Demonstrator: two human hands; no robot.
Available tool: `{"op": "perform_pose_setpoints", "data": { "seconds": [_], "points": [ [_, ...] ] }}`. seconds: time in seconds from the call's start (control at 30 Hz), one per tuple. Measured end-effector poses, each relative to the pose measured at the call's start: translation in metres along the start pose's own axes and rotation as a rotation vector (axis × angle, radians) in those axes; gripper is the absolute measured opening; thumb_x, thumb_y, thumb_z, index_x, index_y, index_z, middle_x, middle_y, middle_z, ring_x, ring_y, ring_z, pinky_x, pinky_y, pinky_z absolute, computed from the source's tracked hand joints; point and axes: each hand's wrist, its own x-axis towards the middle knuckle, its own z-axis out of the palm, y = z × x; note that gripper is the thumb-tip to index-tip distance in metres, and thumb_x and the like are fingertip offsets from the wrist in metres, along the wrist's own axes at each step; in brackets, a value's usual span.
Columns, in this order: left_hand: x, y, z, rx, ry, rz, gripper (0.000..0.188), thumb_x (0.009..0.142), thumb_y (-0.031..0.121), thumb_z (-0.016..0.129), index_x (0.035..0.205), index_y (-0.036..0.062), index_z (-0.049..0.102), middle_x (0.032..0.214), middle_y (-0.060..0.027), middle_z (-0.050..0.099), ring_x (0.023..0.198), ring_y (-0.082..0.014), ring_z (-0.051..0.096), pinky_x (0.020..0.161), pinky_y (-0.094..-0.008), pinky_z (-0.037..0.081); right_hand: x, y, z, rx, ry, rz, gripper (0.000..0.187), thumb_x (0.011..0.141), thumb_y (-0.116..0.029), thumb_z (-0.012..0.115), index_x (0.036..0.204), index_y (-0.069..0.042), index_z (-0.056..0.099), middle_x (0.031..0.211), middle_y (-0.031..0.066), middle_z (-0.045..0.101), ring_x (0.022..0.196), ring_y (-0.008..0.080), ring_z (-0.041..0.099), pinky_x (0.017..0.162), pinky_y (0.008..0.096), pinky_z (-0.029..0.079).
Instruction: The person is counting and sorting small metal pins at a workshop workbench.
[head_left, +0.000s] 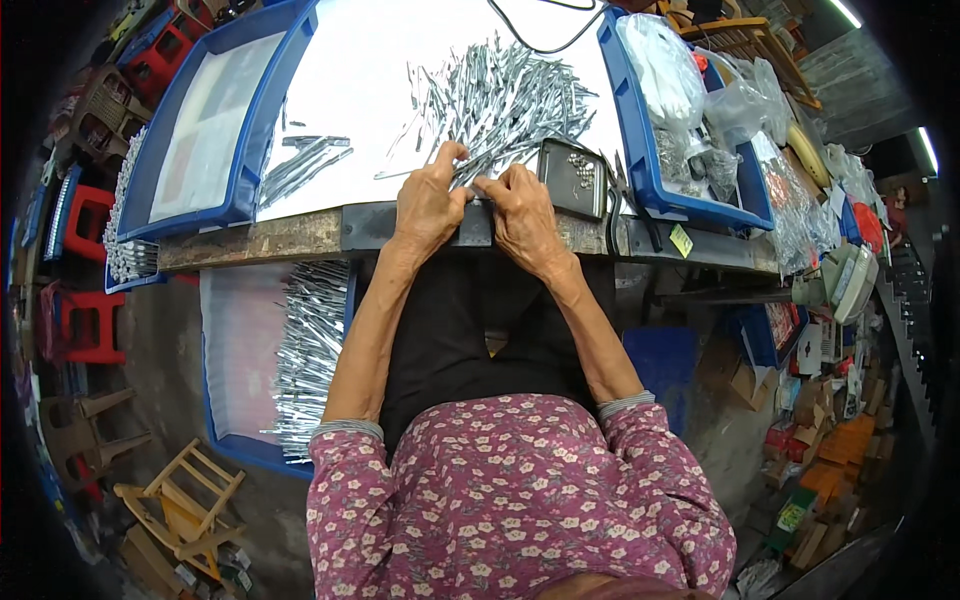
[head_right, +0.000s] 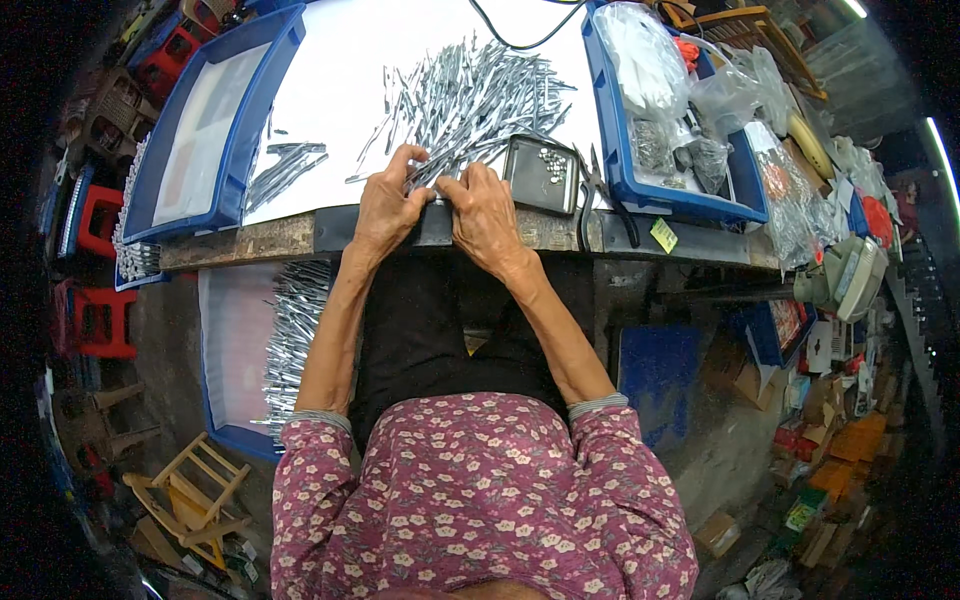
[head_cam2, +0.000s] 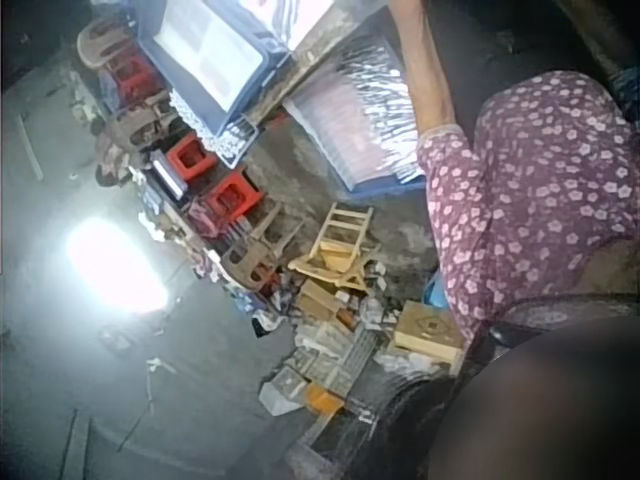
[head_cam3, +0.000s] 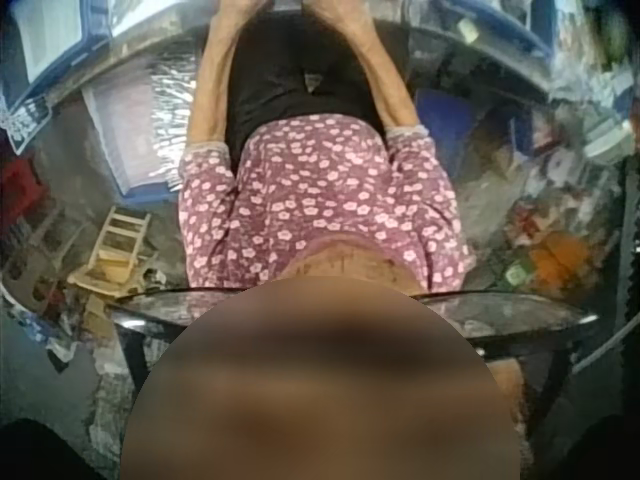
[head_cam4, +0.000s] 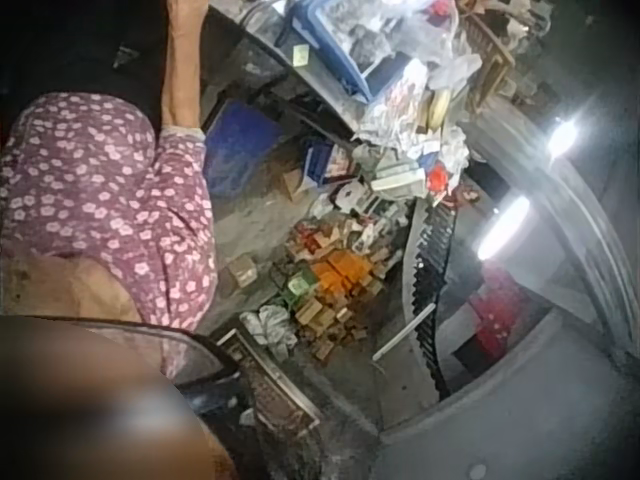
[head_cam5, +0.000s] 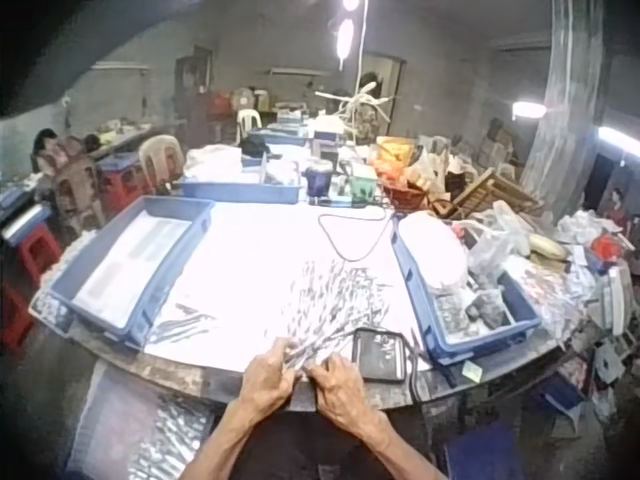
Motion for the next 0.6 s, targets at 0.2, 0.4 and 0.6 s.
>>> {"op": "perform_pose_setpoints", "data": {
  "seconds": [0.2,0.4,0.6],
  "points": [
    [-0.001,0.004,-0.002,-0.051,-0.020,-0.105,0.037,0.067,0.000,0.058,0.101,0.0046,0.043,0.067,-0.0204,0.057,0.061,-0.0342,0.058,0.056,-0.0398,0.044,-0.002,-0.001,-0.001,0.031,0.007,0.010,0.035,0.070,0.008,0.050,0.100,-0.007,0.059,0.077,0.0116,0.044,0.072,0.0268,0.045,0.065,0.0371,0.036],
    [-0.003,-0.001,-0.005,-0.621,-0.025,-0.133,0.036,0.073,-0.006,0.055,0.104,0.0026,0.039,0.076,-0.0073,0.059,0.067,-0.0070,0.052,0.055,-0.0182,0.042,-0.005,-0.002,-0.005,0.100,0.061,0.018,0.038,0.069,0.009,0.051,0.104,-0.006,0.058,0.078,0.0122,0.044,0.073,0.0265,0.046,0.067,0.0357,0.038],
    [-0.009,0.000,0.006,-0.262,0.120,0.022,0.029,0.072,-0.008,0.053,0.098,0.0003,0.042,0.077,-0.0123,0.059,0.067,-0.0133,0.056,0.059,-0.0235,0.045,-0.004,-0.003,-0.006,0.173,0.084,0.041,0.036,0.070,0.008,0.050,0.103,-0.004,0.059,0.082,0.0121,0.046,0.076,0.0260,0.048,0.070,0.0338,0.040]
  ]
}}
